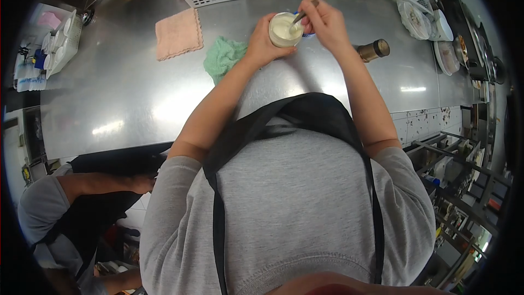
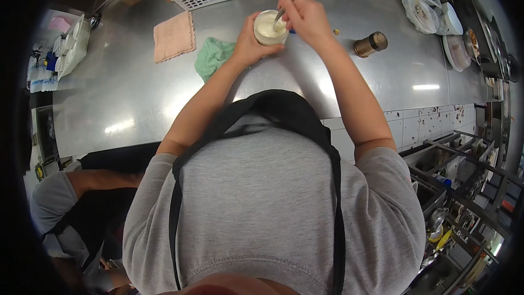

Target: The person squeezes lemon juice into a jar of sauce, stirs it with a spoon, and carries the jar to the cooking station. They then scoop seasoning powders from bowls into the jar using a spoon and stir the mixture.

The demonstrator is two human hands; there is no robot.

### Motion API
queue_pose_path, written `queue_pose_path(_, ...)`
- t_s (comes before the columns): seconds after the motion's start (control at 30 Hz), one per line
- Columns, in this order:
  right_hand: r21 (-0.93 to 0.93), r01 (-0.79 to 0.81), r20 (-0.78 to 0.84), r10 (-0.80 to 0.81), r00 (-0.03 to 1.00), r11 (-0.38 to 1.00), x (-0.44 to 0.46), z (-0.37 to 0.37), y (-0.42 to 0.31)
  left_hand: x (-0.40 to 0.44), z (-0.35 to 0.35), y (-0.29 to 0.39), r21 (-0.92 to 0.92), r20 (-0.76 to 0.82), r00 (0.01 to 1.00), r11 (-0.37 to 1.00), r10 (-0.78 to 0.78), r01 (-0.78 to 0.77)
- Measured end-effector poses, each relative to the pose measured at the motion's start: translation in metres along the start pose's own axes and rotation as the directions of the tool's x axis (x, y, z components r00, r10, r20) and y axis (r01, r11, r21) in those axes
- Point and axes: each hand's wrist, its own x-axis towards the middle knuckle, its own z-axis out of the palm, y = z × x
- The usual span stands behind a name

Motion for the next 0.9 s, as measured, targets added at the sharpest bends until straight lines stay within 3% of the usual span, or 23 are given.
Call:
queue_pose_path(0.13,-0.141,0.064,-0.012,-0.066,0.998,0.988,0.001,0.002,0.002,0.001,0.003,-0.004,-0.005,-0.009,1.0,1.0,0.016,-0.016)
queue_pose_path(0.2,-0.159,0.084,0.155,-0.06,0.986,0.984,-0.004,0.007,-0.005,0.004,0.001,-0.004,0.012,-0.012,1.0,1.0,0.016,-0.016)
queue_pose_path(0.27,-0.072,0.048,0.137,-0.038,0.99,0.996,0.0,0.004,-0.002,0.002,0.001,-0.004,-0.048,0.009,1.0,0.999,0.014,-0.013)
queue_pose_path(0.33,-0.107,0.03,-0.002,-0.03,1.0,0.994,0.007,-0.003,-0.003,0.001,0.001,-0.005,-0.037,0.005,1.0,0.999,0.019,-0.019)
queue_pose_path(0.4,-0.157,0.052,-0.017,-0.056,0.998,0.986,0.005,0.0,0.002,0.001,0.002,-0.005,-0.026,-0.001,1.0,0.999,0.029,-0.029)
queue_pose_path(0.47,-0.18,0.098,0.155,-0.07,0.985,0.979,0.001,0.003,0.001,0.002,0.001,-0.006,-0.035,0.013,1.0,0.999,0.001,0.0)
queue_pose_path(0.53,-0.132,0.059,0.192,-0.033,0.981,0.989,-0.002,0.0,-0.008,0.002,0.001,-0.006,-0.04,0.011,1.0,0.999,0.012,-0.012)
queue_pose_path(0.6,-0.008,0.06,0.016,-0.06,0.998,0.998,-0.002,-0.009,-0.017,0.003,0.001,-0.006,-0.047,0.015,1.0,0.999,0.025,-0.025)
queue_pose_path(0.63,-0.009,0.058,0.017,-0.058,0.998,0.998,-0.002,-0.012,-0.024,0.003,0.002,-0.007,-0.046,0.002,1.0,0.999,0.03,-0.029)
queue_pose_path(0.7,-0.175,0.114,-0.051,-0.125,0.991,0.978,-0.005,-0.017,-0.037,0.001,0.003,-0.006,-0.047,-0.003,0.999,0.998,0.034,-0.034)
queue_pose_path(0.8,-0.266,0.219,-0.08,-0.248,0.965,0.939,-0.003,-0.013,-0.029,0.001,0.002,-0.005,-0.084,0.001,1.0,0.996,0.024,-0.024)
queue_pose_path(0.9,-0.187,0.275,-0.028,-0.285,0.958,0.943,-0.002,0.0,-0.014,0.001,0.002,-0.005,-0.04,-0.006,0.999,0.998,0.039,-0.04)
